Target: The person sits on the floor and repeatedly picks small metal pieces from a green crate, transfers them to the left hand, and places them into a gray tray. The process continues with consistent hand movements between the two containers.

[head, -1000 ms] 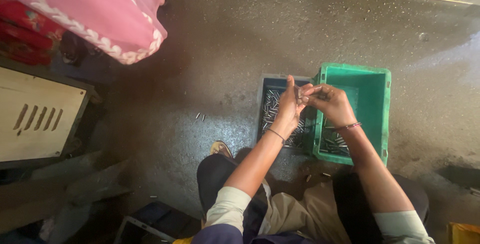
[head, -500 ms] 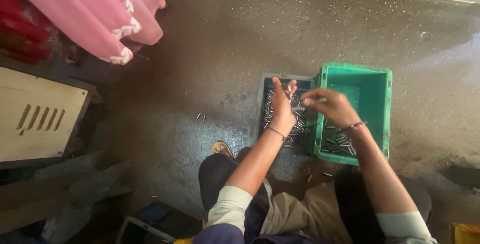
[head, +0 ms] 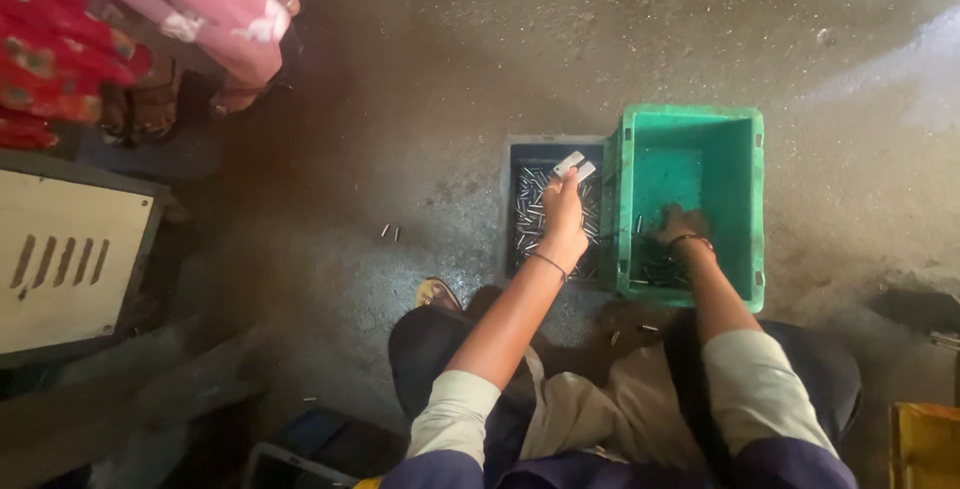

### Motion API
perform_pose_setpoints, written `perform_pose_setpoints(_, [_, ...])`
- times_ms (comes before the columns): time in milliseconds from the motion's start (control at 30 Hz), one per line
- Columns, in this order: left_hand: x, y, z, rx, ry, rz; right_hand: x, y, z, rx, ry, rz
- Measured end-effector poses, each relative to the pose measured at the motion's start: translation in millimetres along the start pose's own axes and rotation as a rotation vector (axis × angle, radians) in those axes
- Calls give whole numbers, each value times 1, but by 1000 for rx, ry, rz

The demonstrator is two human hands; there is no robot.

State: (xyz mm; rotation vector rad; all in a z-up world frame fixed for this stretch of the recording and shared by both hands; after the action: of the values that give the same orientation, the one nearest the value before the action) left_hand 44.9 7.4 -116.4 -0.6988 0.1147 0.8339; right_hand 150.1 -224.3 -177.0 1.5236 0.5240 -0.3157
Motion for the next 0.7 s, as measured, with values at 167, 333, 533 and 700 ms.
perform_pose_setpoints(167, [6,16,-23,138,106,114,-19,-11,-29,-61,71,2])
perform_pose_setpoints(333, [10,17,-35,99,185,131,-33,-21,-43,-78,106,-149])
perform_pose_setpoints(533, [13,11,-28,33,92,49,-37,-7,-12,-22,-38,-67])
perform_pose_setpoints(700, [9,15,-23,5,172,121,-32,-16,-11,-50,-12,-146])
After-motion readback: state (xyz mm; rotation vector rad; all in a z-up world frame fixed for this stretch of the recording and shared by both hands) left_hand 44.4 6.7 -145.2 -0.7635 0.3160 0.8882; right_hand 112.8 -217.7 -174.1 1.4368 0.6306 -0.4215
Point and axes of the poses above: each hand's wrist, its own x-axis towards the middle knuckle, its own y-axis out of the back of the hand, z = x × y, the point moved 5 cm from there along x, towards the middle knuckle, and after that the axes turned 4 degrees about -y, right-handed, at the moved point
